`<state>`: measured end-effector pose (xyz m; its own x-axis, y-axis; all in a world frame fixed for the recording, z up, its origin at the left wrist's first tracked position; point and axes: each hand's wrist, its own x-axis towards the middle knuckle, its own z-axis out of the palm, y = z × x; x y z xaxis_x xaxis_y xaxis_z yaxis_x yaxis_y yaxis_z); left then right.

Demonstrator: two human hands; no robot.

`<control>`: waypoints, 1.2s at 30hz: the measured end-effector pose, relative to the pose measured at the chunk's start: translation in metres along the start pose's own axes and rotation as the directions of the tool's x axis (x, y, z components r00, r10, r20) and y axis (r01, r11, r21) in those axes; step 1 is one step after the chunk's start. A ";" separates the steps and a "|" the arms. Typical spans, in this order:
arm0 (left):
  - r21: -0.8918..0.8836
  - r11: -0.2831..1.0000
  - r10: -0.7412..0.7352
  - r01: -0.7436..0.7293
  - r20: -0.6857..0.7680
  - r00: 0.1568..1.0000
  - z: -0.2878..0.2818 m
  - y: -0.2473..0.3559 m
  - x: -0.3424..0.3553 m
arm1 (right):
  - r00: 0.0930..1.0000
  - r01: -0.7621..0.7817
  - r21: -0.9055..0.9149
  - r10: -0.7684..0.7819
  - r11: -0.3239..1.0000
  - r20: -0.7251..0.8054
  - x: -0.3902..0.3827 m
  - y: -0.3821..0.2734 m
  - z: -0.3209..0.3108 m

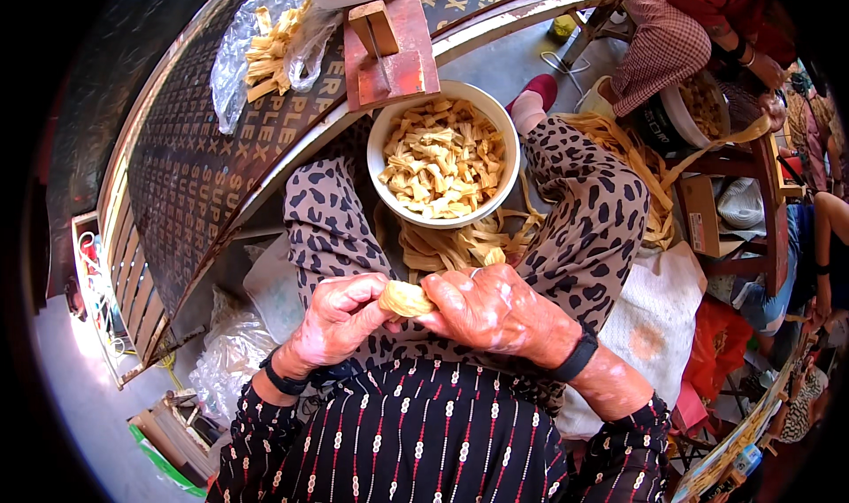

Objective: The person picks up long strips of bean curd skin from their lap, folds and rolls them into small knots, and places the completed knots into a white bucket.

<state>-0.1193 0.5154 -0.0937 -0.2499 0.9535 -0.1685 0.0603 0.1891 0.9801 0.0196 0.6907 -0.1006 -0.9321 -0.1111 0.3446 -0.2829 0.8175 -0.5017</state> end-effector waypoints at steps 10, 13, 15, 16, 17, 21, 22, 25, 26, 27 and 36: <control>0.171 0.957 0.221 -0.235 0.100 0.970 -0.023 0.005 -0.005 | 0.995 -0.056 0.113 0.046 0.992 0.088 -0.003 -0.004 -0.021; 0.145 0.966 0.201 -0.214 0.103 0.974 -0.029 0.005 -0.012 | 0.989 -0.144 0.281 0.131 0.949 0.064 -0.007 -0.002 -0.022; 0.130 0.971 0.188 -0.200 0.100 0.977 -0.032 0.004 -0.015 | 0.987 -0.149 0.309 0.125 0.939 0.096 -0.009 -0.001 -0.024; 0.129 0.971 0.187 -0.199 0.099 0.977 -0.032 0.003 -0.015 | 0.984 -0.156 0.335 0.119 0.929 0.129 -0.009 -0.001 -0.024; 0.132 0.976 0.159 -0.172 0.104 0.982 -0.033 0.002 -0.015 | 0.982 -0.185 0.426 0.151 0.886 0.113 -0.009 -0.002 -0.020; 0.206 0.972 0.091 -0.114 0.118 0.989 -0.034 0.002 -0.006 | 0.940 -0.332 0.474 0.246 0.816 0.234 -0.010 0.003 -0.018; 0.323 0.931 0.164 -0.171 0.049 0.985 -0.032 0.003 -0.004 | 0.940 -0.333 0.474 0.247 0.815 0.235 -0.010 0.004 -0.016; 0.417 0.890 0.169 -0.186 0.077 0.983 -0.027 0.009 0.005 | 0.937 -0.348 0.528 0.274 0.774 0.215 -0.008 0.006 -0.010; 0.491 0.839 0.225 -0.236 0.082 0.971 -0.021 0.012 0.010 | 0.937 -0.348 0.529 0.274 0.774 0.216 -0.008 0.007 -0.009; 0.496 0.832 0.226 -0.250 0.108 0.968 -0.016 0.013 0.012 | 0.938 -0.345 0.529 0.273 0.775 0.211 -0.007 0.007 -0.008; 0.550 0.636 0.370 -0.541 0.398 0.840 0.003 -0.020 -0.007 | 0.944 -0.308 0.600 0.159 0.739 0.289 -0.015 0.005 -0.016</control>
<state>-0.1156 0.5052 -0.1125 0.1971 0.9639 0.1790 0.7051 -0.2662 0.6572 0.0361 0.7054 -0.0960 -0.9902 -0.1384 0.0164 -0.0576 0.2993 -0.9524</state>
